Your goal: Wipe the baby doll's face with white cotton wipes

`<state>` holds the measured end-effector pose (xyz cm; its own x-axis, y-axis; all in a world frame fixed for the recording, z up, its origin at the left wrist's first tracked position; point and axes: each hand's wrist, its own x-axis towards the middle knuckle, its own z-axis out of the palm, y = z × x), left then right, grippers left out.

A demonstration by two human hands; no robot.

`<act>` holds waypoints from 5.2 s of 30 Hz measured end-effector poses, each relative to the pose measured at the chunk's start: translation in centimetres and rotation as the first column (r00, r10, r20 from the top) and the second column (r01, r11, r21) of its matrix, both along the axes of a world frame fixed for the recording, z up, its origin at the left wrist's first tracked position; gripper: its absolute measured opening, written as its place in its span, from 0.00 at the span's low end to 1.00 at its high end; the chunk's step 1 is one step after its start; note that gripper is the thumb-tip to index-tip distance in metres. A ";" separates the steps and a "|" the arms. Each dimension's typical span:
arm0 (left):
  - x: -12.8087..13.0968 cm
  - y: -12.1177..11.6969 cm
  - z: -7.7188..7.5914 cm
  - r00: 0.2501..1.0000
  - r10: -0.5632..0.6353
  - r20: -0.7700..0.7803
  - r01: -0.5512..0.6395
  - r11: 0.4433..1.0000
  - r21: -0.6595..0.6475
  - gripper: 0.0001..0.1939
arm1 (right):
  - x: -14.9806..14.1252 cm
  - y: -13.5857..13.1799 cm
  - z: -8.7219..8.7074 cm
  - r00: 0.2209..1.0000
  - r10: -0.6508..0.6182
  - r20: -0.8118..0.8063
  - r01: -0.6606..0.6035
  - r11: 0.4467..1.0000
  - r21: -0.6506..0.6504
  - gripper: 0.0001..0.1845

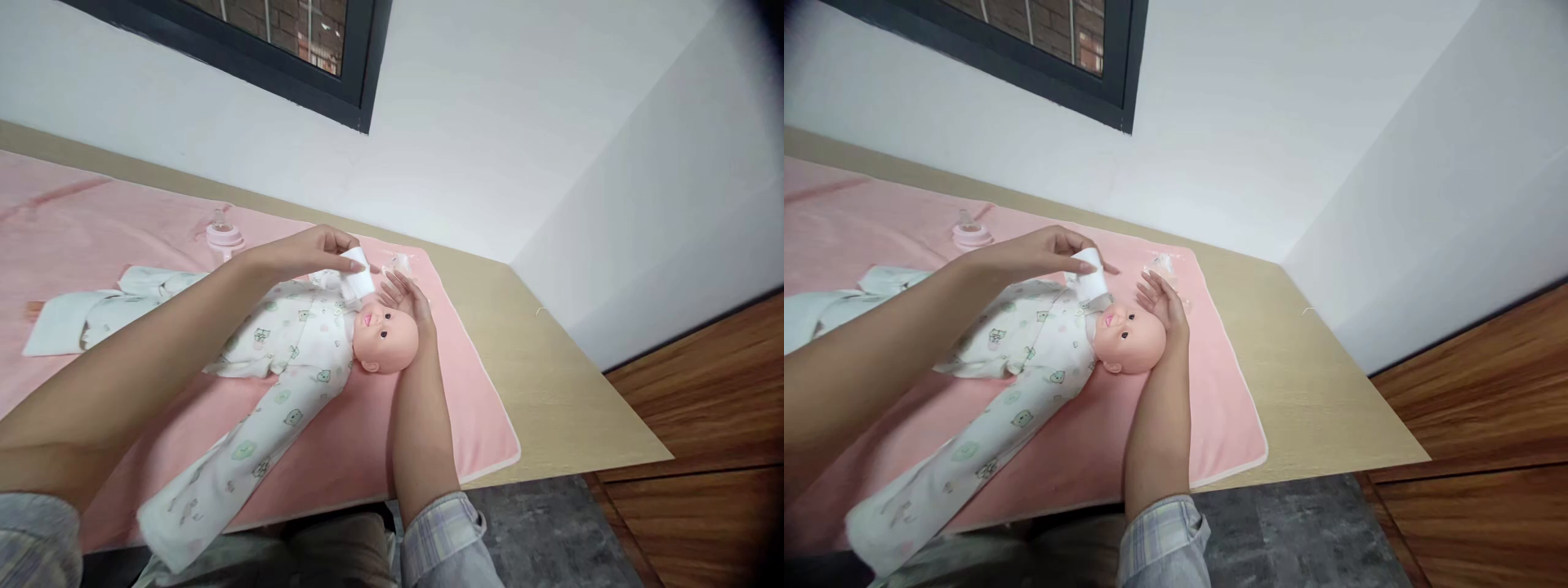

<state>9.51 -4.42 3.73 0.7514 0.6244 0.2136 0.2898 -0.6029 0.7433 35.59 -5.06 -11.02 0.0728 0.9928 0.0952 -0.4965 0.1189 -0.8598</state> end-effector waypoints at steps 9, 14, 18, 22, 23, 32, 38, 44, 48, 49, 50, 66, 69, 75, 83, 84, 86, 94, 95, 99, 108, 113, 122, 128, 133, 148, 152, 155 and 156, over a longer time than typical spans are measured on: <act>-0.9 -2.4 -0.6 0.937 -0.315 -0.151 0.318 0.948 -0.009 0.12 | 0.0 0.5 -0.8 0.994 0.086 0.067 -0.078 0.990 -0.119 0.20; 0.0 -2.5 -1.7 0.934 -0.253 -0.251 0.285 0.953 0.101 0.14 | -0.1 0.7 -0.9 0.994 0.062 0.085 -0.049 0.987 -0.151 0.19; 0.6 -3.0 -2.3 0.948 -0.198 -0.249 0.233 0.965 0.120 0.14 | -0.4 0.2 -0.7 0.996 0.034 0.077 -0.022 0.988 -0.152 0.18; 1.0 -3.6 -2.5 0.961 -0.142 -0.237 0.177 0.975 0.131 0.11 | -1.0 -0.6 -0.1 0.997 0.000 0.082 0.015 0.983 -0.182 0.19; 1.1 -3.7 -2.6 0.964 -0.127 -0.233 0.160 0.979 0.129 0.10 | -1.2 -0.8 0.0 0.996 -0.005 0.088 0.021 0.984 -0.175 0.19; 1.5 -3.6 -3.0 0.976 -0.069 -0.209 0.103 0.982 0.159 0.08 | -1.7 -1.4 0.5 0.991 -0.019 0.129 0.045 0.979 -0.199 0.21; 1.3 -3.6 -2.8 0.976 -0.041 -0.213 0.080 0.981 0.175 0.07 | -1.8 -1.7 0.7 0.991 -0.023 0.135 0.049 0.980 -0.192 0.21; 1.5 -3.6 -2.8 0.975 -0.012 -0.222 0.057 0.978 0.199 0.07 | -1.8 -1.8 0.7 0.987 -0.021 0.157 0.048 0.984 -0.173 0.21; 1.3 -3.5 -3.0 0.979 0.006 -0.204 0.041 0.973 0.228 0.08 | -2.0 -1.8 0.9 0.988 -0.019 0.155 0.048 0.982 -0.185 0.20; 1.2 -3.5 -3.0 0.980 0.004 -0.201 0.043 0.972 0.230 0.08 | -2.1 -1.8 0.9 0.987 -0.024 0.158 0.053 0.982 -0.181 0.19; 1.2 -3.5 -3.1 0.980 0.000 -0.198 0.047 0.972 0.230 0.08 | -2.2 -1.9 1.0 0.986 -0.029 0.162 0.057 0.983 -0.174 0.19; 1.3 -3.5 -3.4 0.976 0.062 -0.206 0.004 0.951 0.308 0.14 | -2.0 -1.8 0.6 0.987 -0.020 0.160 0.038 0.993 -0.112 0.18; 1.3 -3.5 -3.4 0.980 0.063 -0.187 -0.002 0.950 0.314 0.14 | -1.9 -1.5 0.3 0.988 -0.011 0.154 0.029 0.993 -0.111 0.17; 1.5 -3.6 -3.5 0.982 0.073 -0.174 -0.018 0.954 0.300 0.13 | -2.1 -2.1 0.5 0.985 -0.029 0.168 0.042 0.996 -0.074 0.17; 1.9 -3.6 -3.7 0.977 0.118 -0.177 -0.059 0.949 0.309 0.13 | -1.6 -1.7 0.4 0.986 0.010 0.169 0.012 0.992 -0.129 0.18; 2.0 -3.6 -3.7 0.977 0.119 -0.177 -0.059 0.948 0.312 0.13 | -1.6 -1.6 0.4 0.985 0.009 0.173 0.013 0.992 -0.128 0.17; 2.0 -3.6 -3.7 0.978 0.118 -0.171 -0.060 0.947 0.315 0.14 | -1.6 -1.6 0.3 0.984 -0.002 0.180 0.022 0.994 -0.107 0.16; 2.0 -3.6 -3.8 0.980 0.122 -0.159 -0.068 0.949 0.307 0.15 | -1.7 -1.5 -0.1 0.984 -0.018 0.176 0.033 0.996 -0.080 0.19; 2.0 -3.6 -3.7 0.981 0.119 -0.151 -0.068 0.950 0.305 0.15 | -1.7 -1.5 -0.2 0.984 -0.024 0.177 0.038 0.996 -0.076 0.19; 1.6 -3.9 -3.2 0.989 0.087 -0.116 -0.050 0.955 0.291 0.15 | -1.8 -1.6 0.0 0.978 -0.032 0.205 0.051 0.995 -0.087 0.20; 1.7 -5.3 -2.5 0.986 0.013 -0.167 0.027 0.971 0.236 0.17 | -2.7 -3.1 1.4 0.975 -0.041 0.220 0.069 0.991 -0.119 0.20; 2.2 -5.0 -3.2 0.985 0.018 -0.170 0.027 0.966 0.257 0.18 | -2.8 -3.5 1.7 0.978 -0.028 0.207 0.057 0.989 -0.134 0.21; 2.3 -4.9 -3.4 0.993 0.023 -0.116 0.009 0.963 0.268 0.15 | -1.9 -2.3 0.7 0.981 0.003 0.195 0.022 0.992 -0.127 0.19; 2.4 -4.7 -3.8 0.994 0.036 -0.104 -0.004 0.957 0.291 0.12 | -1.5 -1.4 -0.2 0.983 0.005 0.185 0.013 0.995 -0.095 0.19; 2.0 -4.6 -3.3 0.993 0.041 -0.109 -0.006 0.954 0.299 0.11 | -1.4 -1.2 -0.4 0.983 0.001 0.185 0.017 0.995 -0.096 0.18; 1.4 -4.5 -2.7 0.967 0.057 -0.250 -0.003 0.977 0.213 0.10 | -2.4 -2.3 0.8 0.984 -0.063 0.166 0.084 0.989 -0.124 0.18; 1.4 -4.8 -2.5 0.965 0.063 -0.255 -0.003 0.973 0.230 0.08 | -2.3 -2.3 1.0 0.984 -0.059 0.166 0.085 0.984 -0.153 0.20; 1.3 -4.9 -2.4 0.959 0.089 -0.269 -0.021 0.969 0.247 0.05 | -2.2 -2.1 1.1 0.985 -0.054 0.163 0.080 0.984 -0.159 0.20; 1.3 -4.9 -2.3 0.956 0.100 -0.275 -0.028 0.967 0.254 0.05 | -2.2 -2.0 1.1 0.985 -0.049 0.167 0.077 0.983 -0.164 0.20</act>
<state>10.84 -9.31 1.40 0.7632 0.6285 0.1501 0.5103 -0.7287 0.4568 33.38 -7.08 -9.95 0.1333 0.9894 -0.0578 -0.3457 -0.0083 -0.9383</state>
